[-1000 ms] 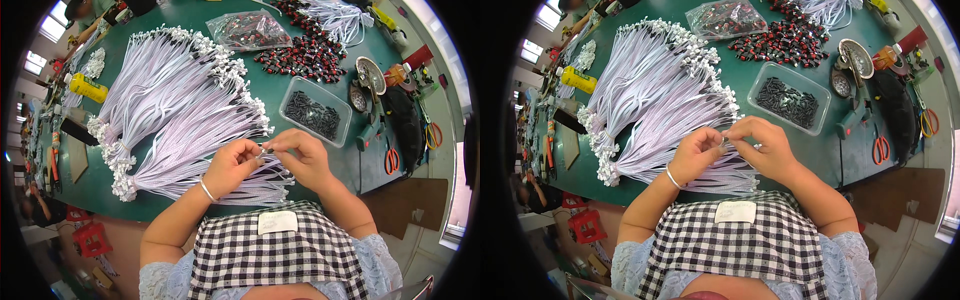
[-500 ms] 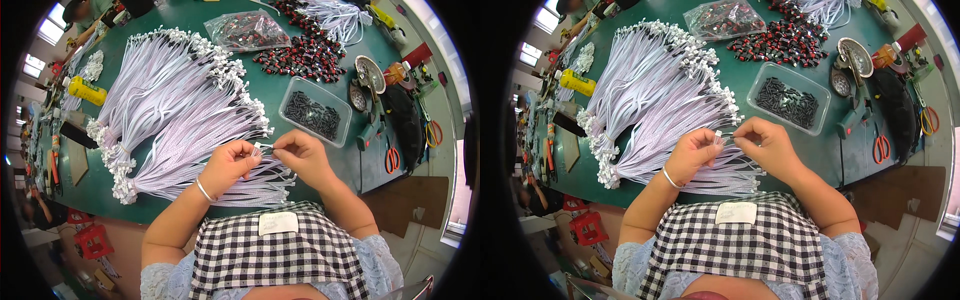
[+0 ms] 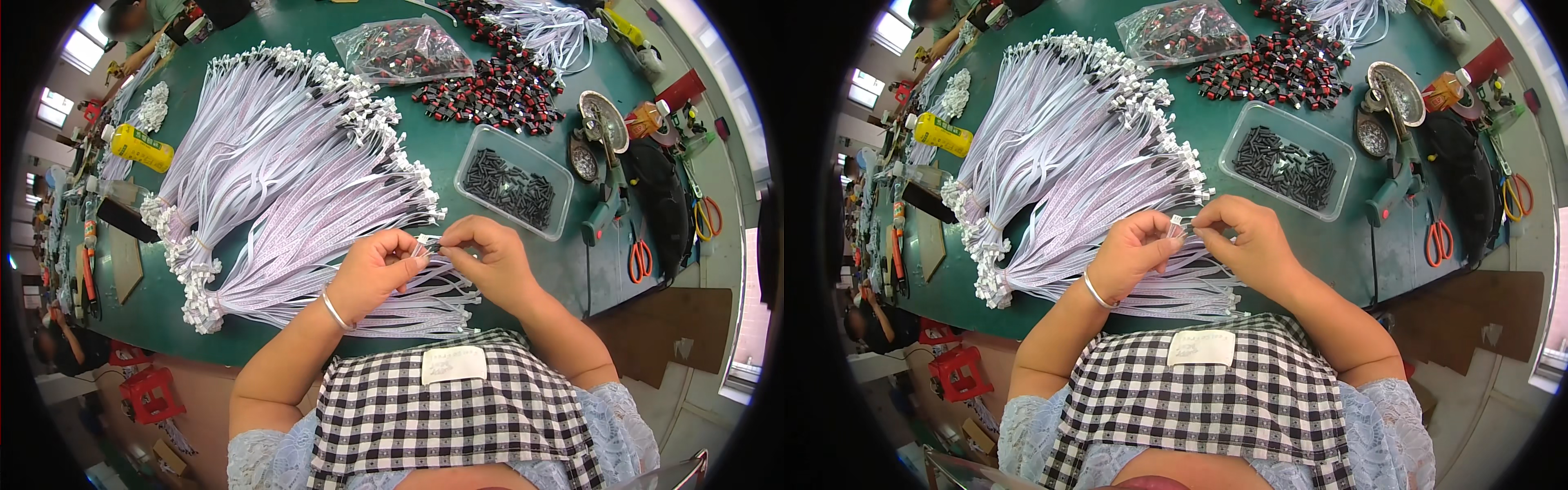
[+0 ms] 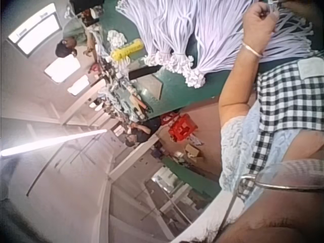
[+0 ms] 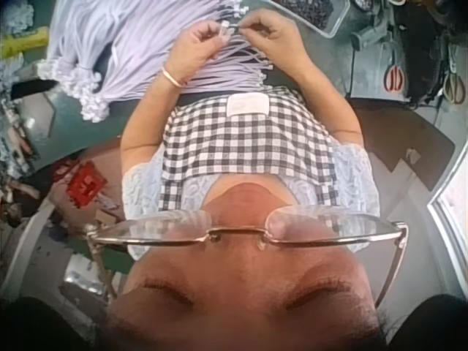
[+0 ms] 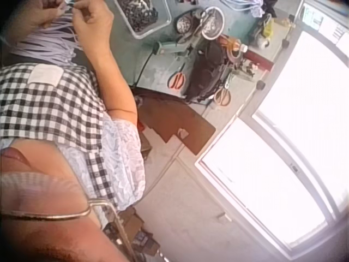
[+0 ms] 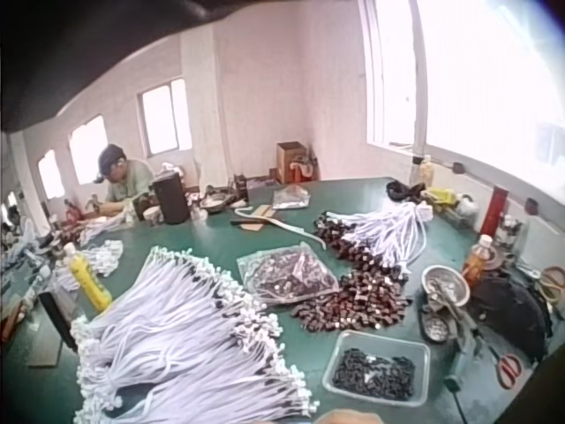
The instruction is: The person repeatedly picks up small black plastic components from a container and attaches them to the ends of white cables. The person handles the cables and components by hand, working in a repetitive assembly loop at a green workbench.
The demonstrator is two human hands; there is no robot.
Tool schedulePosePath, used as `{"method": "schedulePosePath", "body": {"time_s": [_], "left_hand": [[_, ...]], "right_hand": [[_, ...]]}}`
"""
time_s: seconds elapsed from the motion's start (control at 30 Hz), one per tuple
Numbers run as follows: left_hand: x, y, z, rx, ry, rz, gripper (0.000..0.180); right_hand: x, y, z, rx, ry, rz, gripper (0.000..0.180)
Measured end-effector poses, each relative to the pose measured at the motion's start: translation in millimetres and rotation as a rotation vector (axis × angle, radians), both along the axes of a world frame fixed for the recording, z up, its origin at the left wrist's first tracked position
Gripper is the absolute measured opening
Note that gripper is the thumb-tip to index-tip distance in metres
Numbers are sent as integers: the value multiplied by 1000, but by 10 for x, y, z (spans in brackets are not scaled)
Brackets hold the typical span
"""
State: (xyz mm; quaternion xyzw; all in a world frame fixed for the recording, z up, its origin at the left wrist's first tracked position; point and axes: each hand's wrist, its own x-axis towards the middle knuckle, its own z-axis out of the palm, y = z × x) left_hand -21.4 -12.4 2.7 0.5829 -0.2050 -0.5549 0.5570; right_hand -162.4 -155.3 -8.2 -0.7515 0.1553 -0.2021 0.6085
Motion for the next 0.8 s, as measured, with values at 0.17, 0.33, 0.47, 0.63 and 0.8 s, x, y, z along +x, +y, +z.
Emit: {"method": "schedulePosePath", "body": {"time_s": [0.17, 0.33, 0.47, 0.63, 0.8], "left_hand": [[3, 10, -24, 1, -37, -22, 10], [-12, 24, -20, 2, -93, -36, 9], [-3, 25, -4, 2, -93, -48, 9], [8, 31, -28, 1, -172, -66, 8], [16, 46, -48, 1, -211, -74, 8]], "right_hand": [[-1, 3, 33, -76, 5, 3, 11], [-4, -11, 42, -104, 3, 44, 12], [-10, -24, 36, -145, -28, 67, 12], [-14, -44, 53, -149, 33, 82, 13], [-25, -41, 38, -20, 12, 132, 12]]}}
